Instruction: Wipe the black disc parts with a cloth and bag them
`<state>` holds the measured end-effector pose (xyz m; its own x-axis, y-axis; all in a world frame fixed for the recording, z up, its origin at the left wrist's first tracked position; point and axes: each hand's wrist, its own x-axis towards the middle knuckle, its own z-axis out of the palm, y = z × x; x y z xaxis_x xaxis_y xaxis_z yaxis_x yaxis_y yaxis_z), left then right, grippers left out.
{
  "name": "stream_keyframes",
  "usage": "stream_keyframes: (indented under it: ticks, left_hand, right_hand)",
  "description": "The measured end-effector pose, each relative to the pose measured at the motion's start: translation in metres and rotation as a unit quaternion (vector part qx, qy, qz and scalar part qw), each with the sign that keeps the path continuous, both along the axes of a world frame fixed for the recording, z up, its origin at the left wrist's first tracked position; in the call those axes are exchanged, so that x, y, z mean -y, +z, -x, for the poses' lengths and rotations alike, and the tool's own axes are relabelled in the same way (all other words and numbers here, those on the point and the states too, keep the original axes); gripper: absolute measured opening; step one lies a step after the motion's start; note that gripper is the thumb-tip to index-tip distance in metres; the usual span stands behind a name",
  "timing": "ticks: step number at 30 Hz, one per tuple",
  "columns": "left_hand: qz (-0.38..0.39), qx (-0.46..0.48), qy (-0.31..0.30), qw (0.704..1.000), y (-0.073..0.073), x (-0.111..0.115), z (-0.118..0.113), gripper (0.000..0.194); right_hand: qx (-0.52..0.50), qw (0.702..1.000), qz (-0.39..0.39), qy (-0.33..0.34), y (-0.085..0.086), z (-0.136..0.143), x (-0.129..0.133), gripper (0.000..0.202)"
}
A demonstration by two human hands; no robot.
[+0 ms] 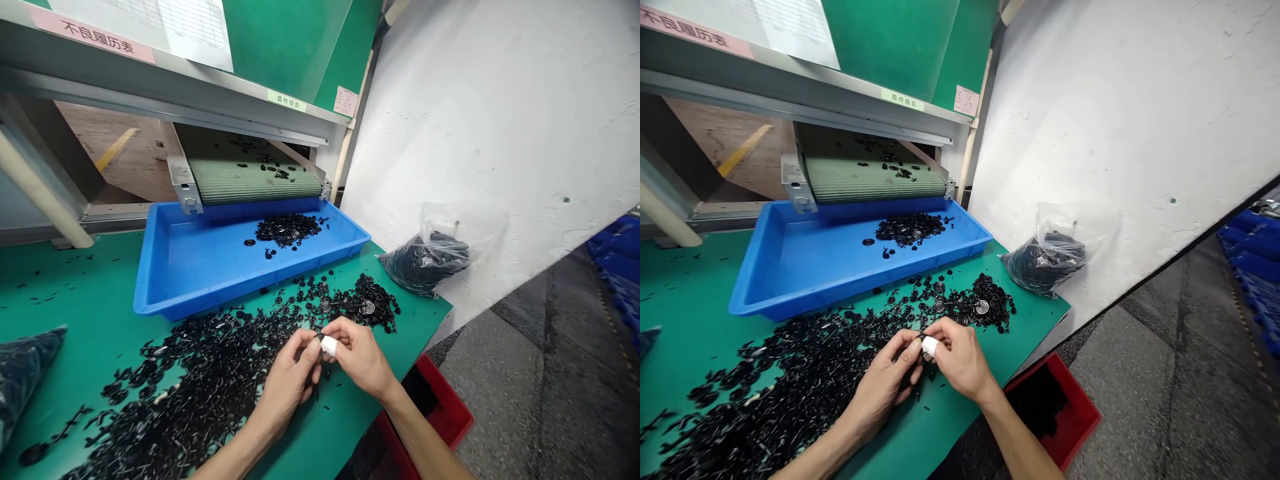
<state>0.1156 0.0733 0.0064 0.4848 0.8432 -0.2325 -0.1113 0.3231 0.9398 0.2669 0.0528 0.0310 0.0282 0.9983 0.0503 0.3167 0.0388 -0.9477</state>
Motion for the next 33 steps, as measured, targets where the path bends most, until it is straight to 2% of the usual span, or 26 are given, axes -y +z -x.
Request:
stream_keyframes:
  ticks: [3, 7, 8, 12, 16, 20, 22, 24, 26, 28, 30, 33]
  left_hand:
    - [-0.044, -0.032, -0.037, 0.998, 0.001, -0.003, 0.003, 0.035]
    - [-0.047, -0.034, -0.094, 0.994, 0.004, -0.006, 0.005, 0.041]
    - [-0.036, -0.030, -0.100, 0.994, 0.004, -0.007, 0.005, 0.042]
    - [-0.023, -0.021, -0.104, 0.994, 0.002, -0.005, 0.005, 0.041]
    - [-0.024, -0.031, -0.073, 0.997, -0.001, -0.003, 0.004, 0.041]
    - [0.012, -0.015, -0.041, 0.999, -0.005, -0.002, 0.003, 0.043]
    - [0.031, 0.006, -0.023, 0.999, -0.007, -0.003, 0.002, 0.042]
    - [0.048, 0.028, -0.006, 0.998, -0.007, -0.003, 0.001, 0.038]
    - [0.071, 0.056, 0.004, 0.996, -0.005, -0.004, 0.001, 0.035]
    - [0.094, 0.095, 0.015, 0.991, -0.003, -0.005, 0.002, 0.032]
    - [0.113, 0.129, 0.024, 0.985, 0.000, -0.006, 0.003, 0.027]
    - [0.145, 0.163, 0.016, 0.976, 0.003, -0.007, 0.004, 0.021]
  right_hand:
    - [0.117, 0.992, -0.027, 0.040, 0.011, -0.010, 0.006, 0.018]
    - [0.173, 0.970, -0.056, 0.164, 0.021, -0.023, 0.008, 0.038]
    - [0.181, 0.967, -0.065, 0.168, 0.021, -0.024, 0.008, 0.040]
    - [0.191, 0.972, -0.096, 0.096, 0.010, -0.021, 0.008, 0.034]
    - [0.206, 0.958, -0.153, 0.124, -0.005, -0.016, 0.005, 0.034]
    - [0.174, 0.971, -0.125, 0.107, -0.009, -0.011, -0.004, 0.023]
    - [0.148, 0.978, -0.081, 0.123, -0.005, -0.012, -0.014, 0.022]
    - [0.166, 0.974, -0.061, 0.141, 0.001, -0.018, -0.030, 0.026]
    - [0.263, 0.956, -0.074, 0.105, 0.007, -0.026, -0.052, 0.033]
    - [0.396, 0.916, -0.061, 0.039, 0.010, -0.033, -0.077, 0.040]
    - [0.429, 0.902, -0.036, 0.034, 0.010, -0.039, -0.101, 0.040]
    - [0.446, 0.892, -0.003, 0.065, 0.004, -0.043, -0.129, 0.041]
